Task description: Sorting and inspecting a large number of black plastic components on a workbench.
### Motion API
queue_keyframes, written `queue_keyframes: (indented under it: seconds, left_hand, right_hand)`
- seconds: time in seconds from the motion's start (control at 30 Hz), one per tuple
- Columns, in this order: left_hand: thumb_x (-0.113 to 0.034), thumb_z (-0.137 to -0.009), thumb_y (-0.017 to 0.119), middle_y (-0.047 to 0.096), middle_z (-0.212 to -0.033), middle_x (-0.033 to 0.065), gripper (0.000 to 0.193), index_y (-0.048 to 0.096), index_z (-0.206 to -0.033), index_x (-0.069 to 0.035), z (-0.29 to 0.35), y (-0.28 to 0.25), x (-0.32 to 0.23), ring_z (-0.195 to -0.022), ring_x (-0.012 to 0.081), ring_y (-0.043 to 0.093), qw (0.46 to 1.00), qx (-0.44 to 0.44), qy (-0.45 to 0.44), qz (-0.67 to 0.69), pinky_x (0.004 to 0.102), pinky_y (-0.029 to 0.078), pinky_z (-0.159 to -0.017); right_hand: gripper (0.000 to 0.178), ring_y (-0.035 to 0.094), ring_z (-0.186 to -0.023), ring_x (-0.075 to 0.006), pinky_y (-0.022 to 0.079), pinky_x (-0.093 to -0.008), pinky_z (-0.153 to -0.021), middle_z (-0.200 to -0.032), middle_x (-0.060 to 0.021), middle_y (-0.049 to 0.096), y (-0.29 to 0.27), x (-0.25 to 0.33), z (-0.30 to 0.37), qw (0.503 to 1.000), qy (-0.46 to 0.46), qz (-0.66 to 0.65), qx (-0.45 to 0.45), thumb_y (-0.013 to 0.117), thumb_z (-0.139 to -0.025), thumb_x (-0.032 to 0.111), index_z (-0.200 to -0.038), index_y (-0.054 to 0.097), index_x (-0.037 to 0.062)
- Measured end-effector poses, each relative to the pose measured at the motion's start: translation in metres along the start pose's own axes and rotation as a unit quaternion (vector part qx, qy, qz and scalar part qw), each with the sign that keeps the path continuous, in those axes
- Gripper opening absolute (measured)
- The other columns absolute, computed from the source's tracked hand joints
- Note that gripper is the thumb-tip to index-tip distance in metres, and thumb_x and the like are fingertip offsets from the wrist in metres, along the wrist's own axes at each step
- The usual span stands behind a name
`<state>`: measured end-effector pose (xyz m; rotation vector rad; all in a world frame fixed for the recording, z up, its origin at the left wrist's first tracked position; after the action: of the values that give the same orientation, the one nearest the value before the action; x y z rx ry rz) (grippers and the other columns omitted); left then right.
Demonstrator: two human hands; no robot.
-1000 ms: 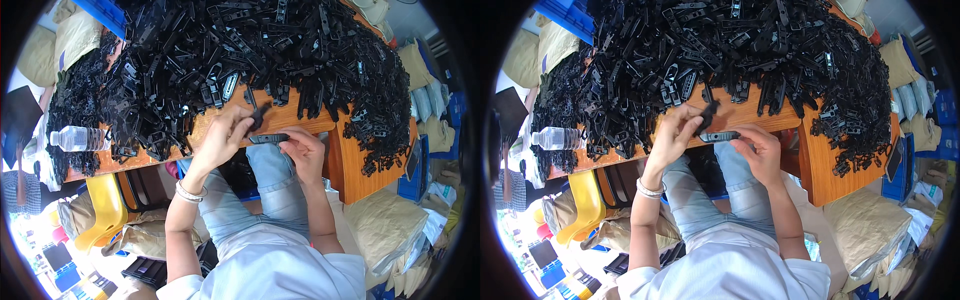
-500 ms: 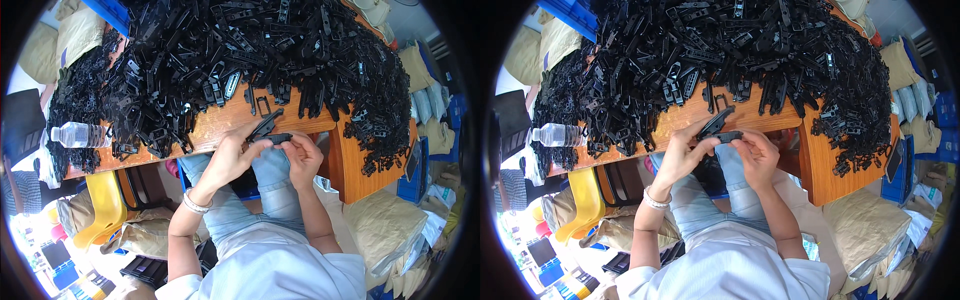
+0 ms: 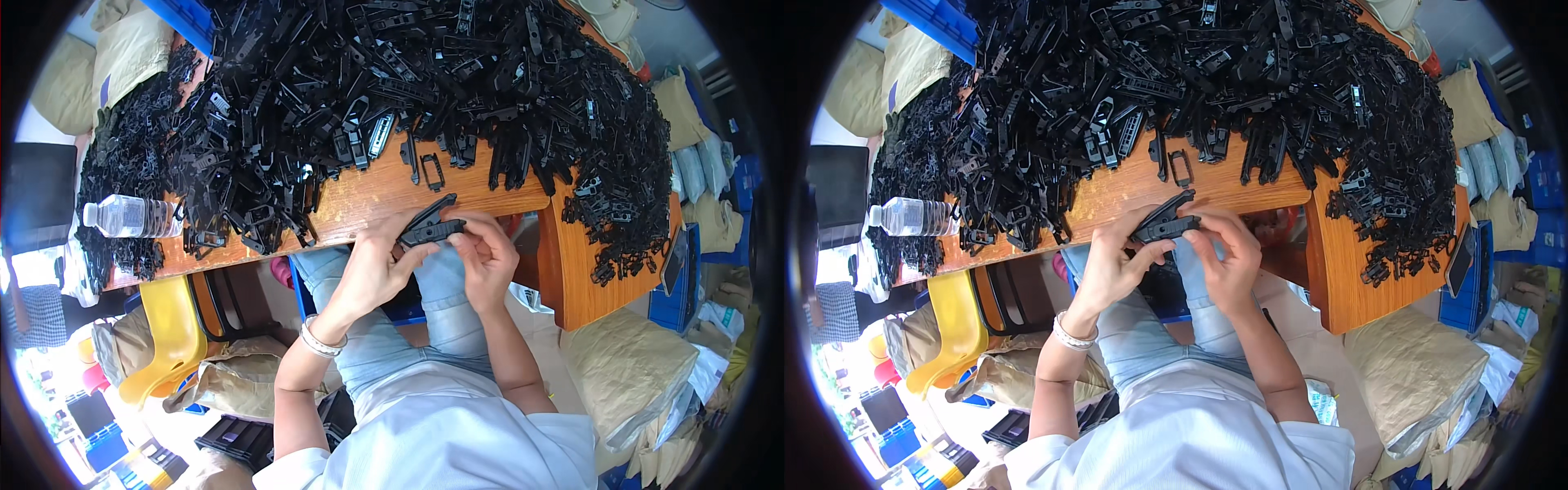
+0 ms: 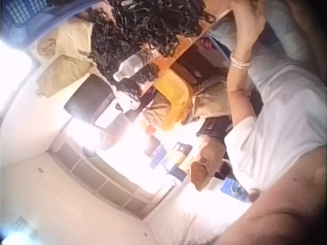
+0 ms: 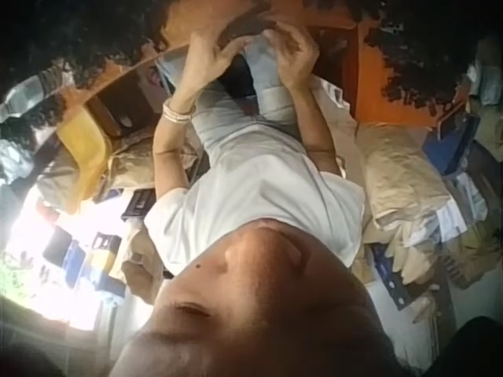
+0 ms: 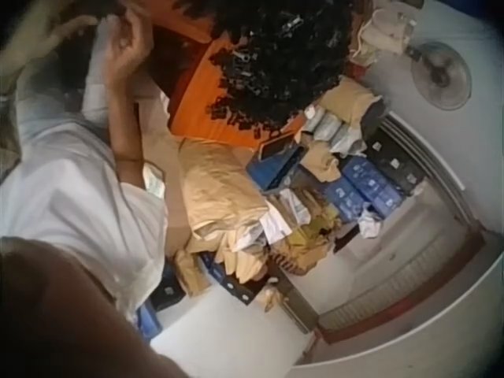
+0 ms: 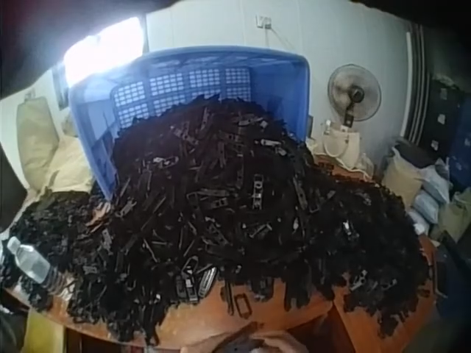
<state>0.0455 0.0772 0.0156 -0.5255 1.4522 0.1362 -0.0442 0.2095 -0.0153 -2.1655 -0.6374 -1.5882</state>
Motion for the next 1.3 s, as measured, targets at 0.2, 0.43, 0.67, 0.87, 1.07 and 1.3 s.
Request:
queue_keyframes:
  seconds: [0.2, 0.43, 0.67, 0.87, 1.07, 1.3]
  left_hand:
    - [0.003, -0.071, 0.066, 0.060, -0.083, 0.0139, 0.040, 0.057, -0.109, 0.003, 0.005, -0.008, -0.003, -0.062, 0.0180, 0.059, 0.986, 0.013, 0.112, -0.122, 0.0252, 0.048, -0.054]
    - [-0.002, -0.070, 0.070, 0.060, -0.080, 0.0131, 0.036, 0.060, -0.104, 0.003, 0.012, -0.007, 0.001, -0.064, 0.0186, 0.060, 0.989, 0.008, 0.104, -0.108, 0.0253, 0.048, -0.053]
    - [-0.011, -0.072, 0.071, 0.064, -0.086, 0.0146, 0.024, 0.064, -0.091, 0.003, 0.006, -0.029, 0.014, -0.074, 0.0262, 0.062, 0.970, 0.116, 0.140, -0.160, 0.0310, 0.048, -0.069]
    - [0.003, -0.071, 0.062, 0.058, -0.082, 0.0116, 0.024, 0.061, -0.095, 0.000, -0.042, -0.016, 0.016, -0.072, 0.0288, 0.059, 0.947, -0.052, 0.202, -0.245, 0.0334, 0.046, -0.063]
    - [0.003, -0.067, 0.060, 0.049, -0.086, 0.0108, 0.027, 0.060, -0.094, -0.001, -0.068, 0.005, 0.009, -0.082, 0.0271, 0.052, 0.866, -0.008, 0.278, -0.414, 0.0337, 0.046, -0.061]
    - [0.000, -0.066, 0.060, 0.050, -0.087, 0.0106, 0.015, 0.057, -0.080, 0.002, -0.073, 0.013, 0.019, -0.082, 0.0250, 0.053, 0.840, -0.010, 0.335, -0.426, 0.0324, 0.047, -0.060]
  right_hand:
    - [0.037, 0.052, -0.088, -0.0131, 0.042, -0.0234, -0.074, -0.105, -0.0104, 0.056, -0.008, 0.010, -0.016, 0.996, 0.001, 0.029, 0.087, 0.062, -0.073, -0.006, -0.110, 0.056, -0.0036]
    - [0.033, 0.058, -0.081, -0.0170, 0.045, -0.0258, -0.071, -0.094, -0.0093, 0.060, -0.010, -0.002, -0.005, 0.992, 0.030, 0.076, 0.098, 0.062, -0.070, -0.006, -0.103, 0.059, -0.0002]
    - [0.027, 0.061, -0.079, -0.0138, 0.049, -0.0240, -0.068, -0.097, -0.0112, 0.058, -0.015, 0.000, 0.003, 0.959, 0.121, 0.026, 0.255, 0.061, -0.075, -0.005, -0.103, 0.060, -0.0029]
    - [0.024, 0.063, -0.075, -0.0165, 0.050, -0.0256, -0.065, -0.092, -0.0114, 0.061, 0.004, 0.001, 0.009, 0.968, 0.056, 0.059, 0.238, 0.059, -0.078, -0.003, -0.102, 0.061, -0.0022]
    - [0.012, 0.059, -0.066, -0.0133, 0.045, -0.0225, -0.057, -0.080, -0.0090, 0.060, -0.031, 0.012, -0.006, 0.984, 0.038, 0.167, 0.053, 0.056, -0.081, -0.004, -0.091, 0.063, -0.0032]
    - [0.021, 0.051, -0.065, -0.0161, 0.040, -0.0275, -0.057, -0.084, -0.0072, 0.053, -0.108, 0.015, -0.010, 0.831, 0.009, 0.461, -0.312, 0.065, -0.076, 0.001, -0.097, 0.063, 0.0033]
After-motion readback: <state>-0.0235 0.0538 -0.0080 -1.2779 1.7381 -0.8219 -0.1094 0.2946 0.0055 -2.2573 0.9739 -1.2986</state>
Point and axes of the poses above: each hand's wrist, its own z-axis away from the middle knuckle, its own y-axis out of the palm, x = y × z, the point moved 1 cm from there along -z, towards the middle knuckle
